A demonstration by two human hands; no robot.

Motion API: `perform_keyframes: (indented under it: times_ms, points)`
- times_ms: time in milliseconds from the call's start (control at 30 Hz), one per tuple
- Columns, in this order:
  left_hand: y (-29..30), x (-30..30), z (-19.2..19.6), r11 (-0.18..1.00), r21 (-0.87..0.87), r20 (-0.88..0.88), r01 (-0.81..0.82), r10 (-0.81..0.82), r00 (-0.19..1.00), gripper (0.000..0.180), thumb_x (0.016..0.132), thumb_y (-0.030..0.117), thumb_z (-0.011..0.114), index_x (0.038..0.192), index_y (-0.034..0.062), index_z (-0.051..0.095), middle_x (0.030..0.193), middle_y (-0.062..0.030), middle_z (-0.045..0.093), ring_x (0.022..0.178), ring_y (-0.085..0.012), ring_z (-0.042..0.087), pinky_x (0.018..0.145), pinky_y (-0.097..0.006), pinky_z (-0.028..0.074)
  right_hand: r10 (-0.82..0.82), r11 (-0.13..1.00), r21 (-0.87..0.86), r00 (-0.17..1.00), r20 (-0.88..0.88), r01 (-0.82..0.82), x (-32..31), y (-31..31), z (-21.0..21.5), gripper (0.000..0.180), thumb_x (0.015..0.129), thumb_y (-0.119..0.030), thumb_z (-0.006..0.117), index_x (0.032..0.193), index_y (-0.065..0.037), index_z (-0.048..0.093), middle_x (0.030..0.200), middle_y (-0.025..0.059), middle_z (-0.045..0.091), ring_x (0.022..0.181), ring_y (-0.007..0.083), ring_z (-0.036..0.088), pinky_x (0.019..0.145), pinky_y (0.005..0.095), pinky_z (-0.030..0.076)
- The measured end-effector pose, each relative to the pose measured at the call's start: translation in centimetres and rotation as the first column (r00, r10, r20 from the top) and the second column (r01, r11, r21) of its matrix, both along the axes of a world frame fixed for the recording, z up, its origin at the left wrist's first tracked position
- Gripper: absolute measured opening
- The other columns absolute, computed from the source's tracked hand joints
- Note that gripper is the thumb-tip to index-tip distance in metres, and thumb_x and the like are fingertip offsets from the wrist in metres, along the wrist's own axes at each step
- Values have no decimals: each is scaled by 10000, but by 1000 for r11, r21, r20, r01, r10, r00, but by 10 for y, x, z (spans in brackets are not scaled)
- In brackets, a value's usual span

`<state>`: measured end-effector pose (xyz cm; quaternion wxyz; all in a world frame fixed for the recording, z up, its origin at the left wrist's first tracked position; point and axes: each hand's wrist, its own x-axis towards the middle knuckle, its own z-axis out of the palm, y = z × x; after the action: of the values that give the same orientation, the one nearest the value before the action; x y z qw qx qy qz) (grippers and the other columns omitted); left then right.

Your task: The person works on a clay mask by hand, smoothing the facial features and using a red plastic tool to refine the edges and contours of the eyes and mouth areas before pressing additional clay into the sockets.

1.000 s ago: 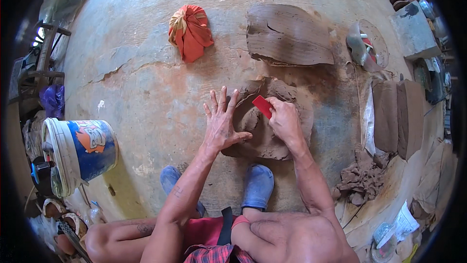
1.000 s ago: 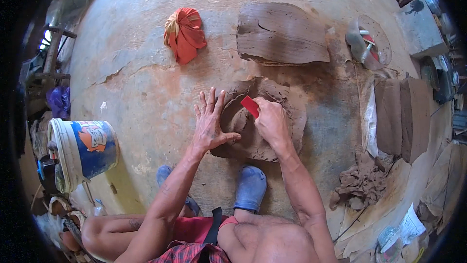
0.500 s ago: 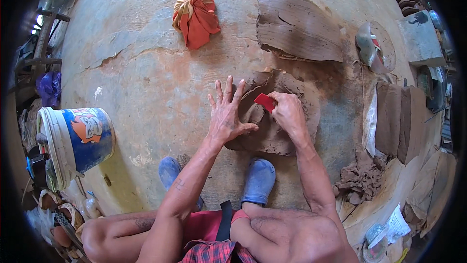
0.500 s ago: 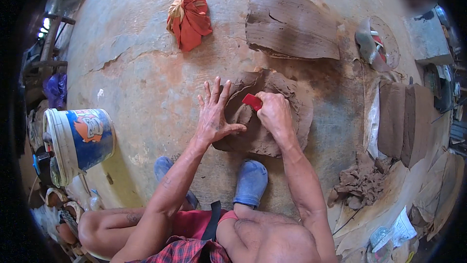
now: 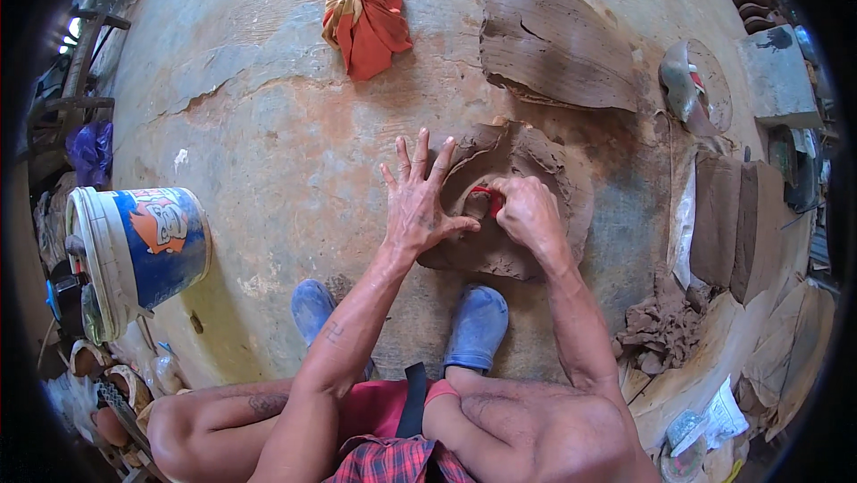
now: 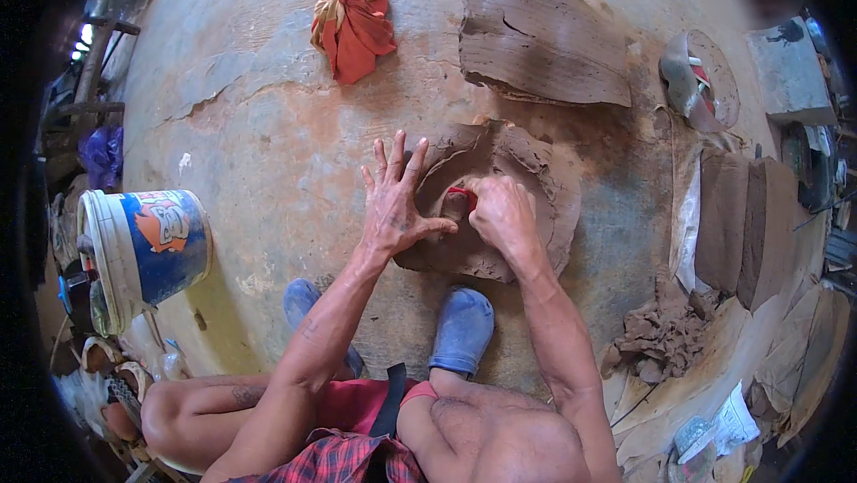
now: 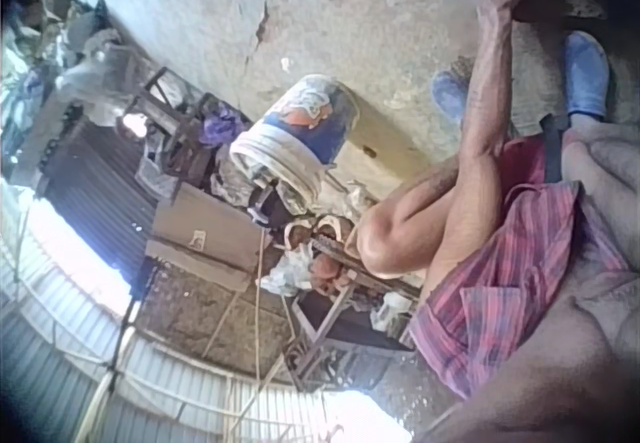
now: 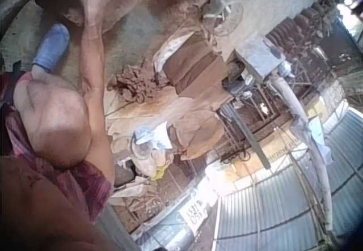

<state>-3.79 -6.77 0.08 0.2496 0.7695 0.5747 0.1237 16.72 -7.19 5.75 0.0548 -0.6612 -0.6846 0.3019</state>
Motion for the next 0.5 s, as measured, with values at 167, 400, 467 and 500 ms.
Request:
perform_keyframes:
  times_ms: [167,400,467,500]
  points:
    - [1,3,4,1000,19,-2,0,0,1000,1439,468,698,920,1675,253,274,1773,-123,43,1600,-493,-9,1135,-845,136,14,1000,-17,1000,5,-13,-2,-14,6,409,797,-72,676,1163,-202,802,996,206,751,945,406,728,836,525,584]
    - [14,-12,23,964,155,282,218,-254,925,936,650,258,949,1504,311,569,1726,-110,262,1611,-428,97,1235,-666,225,50,994,109,928,-369,-10,14,-19,11,317,870,-17,640,1156,-54,771,1036,217,754,945,382,745,847,475,585]
    - [32,0,36,950,214,478,229,-306,823,648,795,-43,821,1385,186,682,1590,-130,510,1525,-349,398,1218,-432,401,-236,949,46,799,-553,311,30,-15,22,245,917,-6,626,1130,14,745,1020,219,763,927,316,765,838,411,582]
    - [41,2,43,949,217,478,230,-309,822,648,795,-43,821,1385,186,682,1590,-130,510,1525,-349,398,1218,-432,401,-235,949,48,800,-552,313,36,-11,27,245,917,-6,626,1130,14,745,1020,219,763,927,316,765,838,411,582]
